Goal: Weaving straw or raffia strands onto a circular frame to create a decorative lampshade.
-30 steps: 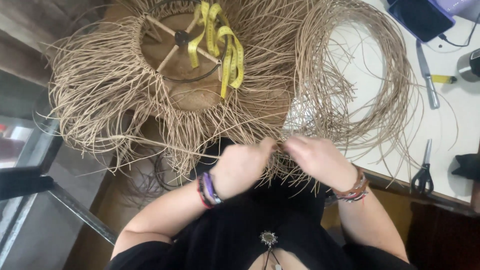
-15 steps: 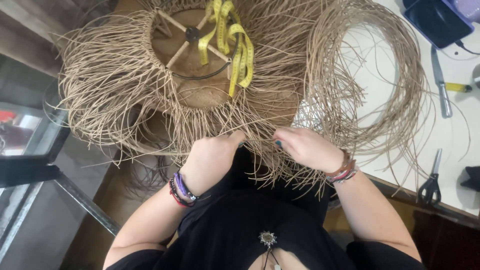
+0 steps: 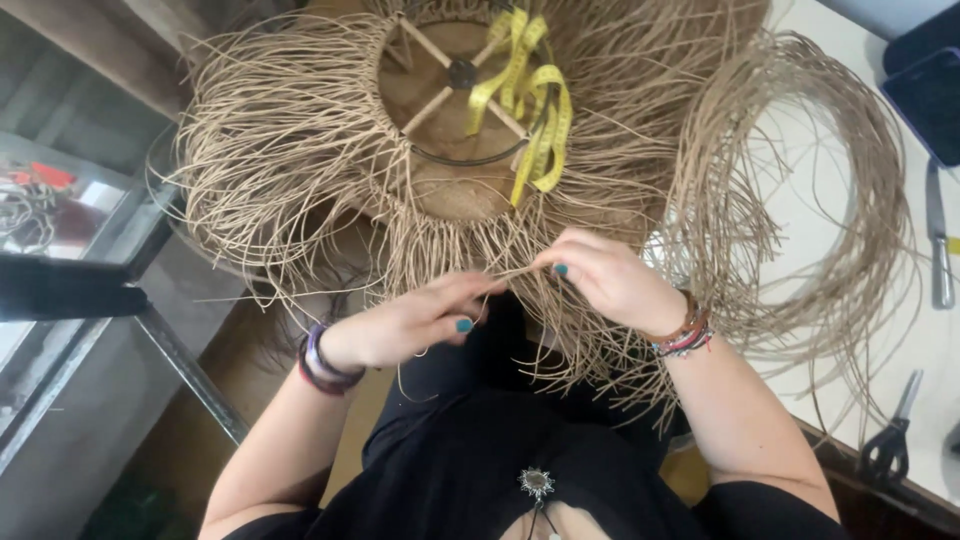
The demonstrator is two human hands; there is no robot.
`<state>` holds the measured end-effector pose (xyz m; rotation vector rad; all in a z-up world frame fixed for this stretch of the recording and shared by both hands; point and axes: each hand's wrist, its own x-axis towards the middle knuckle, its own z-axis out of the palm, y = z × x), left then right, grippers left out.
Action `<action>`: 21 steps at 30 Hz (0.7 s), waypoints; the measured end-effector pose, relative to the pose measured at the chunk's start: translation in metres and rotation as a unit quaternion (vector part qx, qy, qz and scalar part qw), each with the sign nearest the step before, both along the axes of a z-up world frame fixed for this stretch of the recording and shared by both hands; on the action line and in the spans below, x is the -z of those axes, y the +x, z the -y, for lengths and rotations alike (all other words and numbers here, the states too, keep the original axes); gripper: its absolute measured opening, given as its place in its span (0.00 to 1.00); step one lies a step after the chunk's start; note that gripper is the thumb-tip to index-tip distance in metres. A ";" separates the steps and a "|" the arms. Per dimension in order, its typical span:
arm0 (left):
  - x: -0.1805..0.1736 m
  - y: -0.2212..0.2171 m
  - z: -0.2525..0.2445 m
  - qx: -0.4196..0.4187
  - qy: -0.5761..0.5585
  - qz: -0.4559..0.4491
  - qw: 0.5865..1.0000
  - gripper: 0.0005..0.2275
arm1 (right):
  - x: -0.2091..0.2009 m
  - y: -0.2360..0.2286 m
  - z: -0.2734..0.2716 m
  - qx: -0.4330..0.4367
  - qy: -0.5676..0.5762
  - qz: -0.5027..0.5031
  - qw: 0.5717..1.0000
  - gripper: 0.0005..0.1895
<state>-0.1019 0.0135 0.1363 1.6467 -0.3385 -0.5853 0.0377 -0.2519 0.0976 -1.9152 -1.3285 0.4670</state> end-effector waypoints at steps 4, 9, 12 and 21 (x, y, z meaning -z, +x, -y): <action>0.073 0.019 -0.027 -0.041 -0.103 -0.017 0.994 0.33 | 0.002 0.019 -0.021 0.011 0.023 0.009 1.000 0.16; 0.152 0.039 -0.061 -0.417 -0.302 -0.117 0.849 0.17 | 0.012 0.034 -0.044 0.075 0.043 0.066 0.994 0.14; 0.177 0.041 -0.075 -0.366 -0.291 -0.144 0.872 0.16 | 0.004 0.047 -0.073 0.072 0.117 0.032 0.990 0.12; 0.161 0.099 -0.010 -0.276 -0.401 0.028 0.873 0.39 | 0.045 0.073 -0.129 0.187 0.030 0.256 0.948 0.10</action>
